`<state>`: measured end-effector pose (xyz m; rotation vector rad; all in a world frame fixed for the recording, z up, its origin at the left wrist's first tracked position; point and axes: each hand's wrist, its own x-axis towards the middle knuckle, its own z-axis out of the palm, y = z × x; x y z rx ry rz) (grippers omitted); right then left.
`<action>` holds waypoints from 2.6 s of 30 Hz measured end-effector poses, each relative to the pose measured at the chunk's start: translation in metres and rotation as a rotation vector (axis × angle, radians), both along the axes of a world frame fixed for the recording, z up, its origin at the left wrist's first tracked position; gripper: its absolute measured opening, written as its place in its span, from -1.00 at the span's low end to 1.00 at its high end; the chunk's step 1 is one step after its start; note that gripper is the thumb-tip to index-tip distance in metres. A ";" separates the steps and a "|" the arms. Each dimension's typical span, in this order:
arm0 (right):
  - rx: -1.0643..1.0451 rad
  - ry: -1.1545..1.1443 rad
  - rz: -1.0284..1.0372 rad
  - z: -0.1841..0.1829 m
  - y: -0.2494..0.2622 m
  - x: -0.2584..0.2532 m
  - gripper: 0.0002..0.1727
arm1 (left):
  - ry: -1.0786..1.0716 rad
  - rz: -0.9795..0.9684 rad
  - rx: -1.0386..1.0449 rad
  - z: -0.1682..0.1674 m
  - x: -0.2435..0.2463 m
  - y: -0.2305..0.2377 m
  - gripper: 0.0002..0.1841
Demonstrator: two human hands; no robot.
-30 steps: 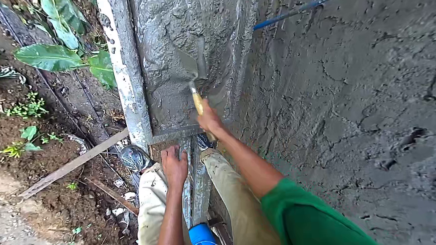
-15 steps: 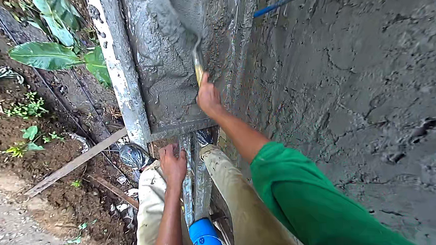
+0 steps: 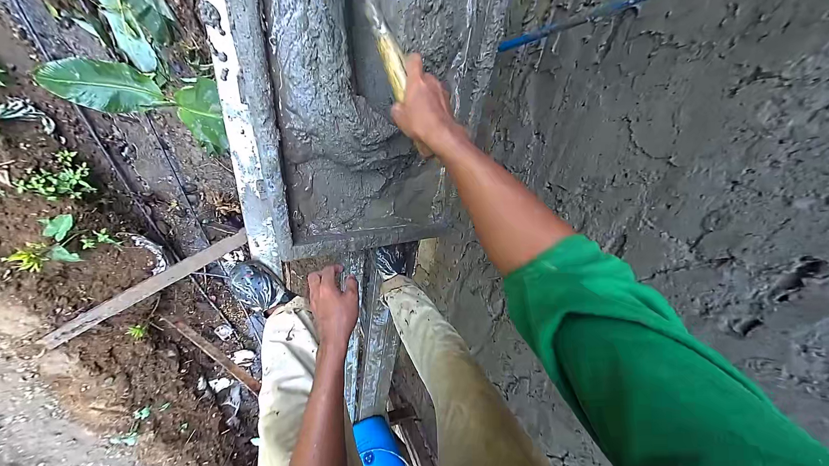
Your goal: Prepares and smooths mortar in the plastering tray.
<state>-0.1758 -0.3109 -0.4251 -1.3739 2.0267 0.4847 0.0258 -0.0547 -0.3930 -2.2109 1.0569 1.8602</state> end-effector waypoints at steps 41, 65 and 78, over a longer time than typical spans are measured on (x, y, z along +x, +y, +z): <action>-0.033 -0.498 -1.336 -0.015 0.235 0.009 -0.34 | -0.022 0.024 -0.012 -0.003 0.009 -0.005 -0.67; 0.288 -0.397 -0.727 0.091 0.080 -0.156 -0.49 | -0.162 -0.076 0.073 -0.003 0.013 -0.002 -0.60; 0.019 -0.293 -0.751 -0.041 0.140 -0.028 -0.06 | -0.110 -0.050 0.039 -0.007 0.000 -0.001 -0.63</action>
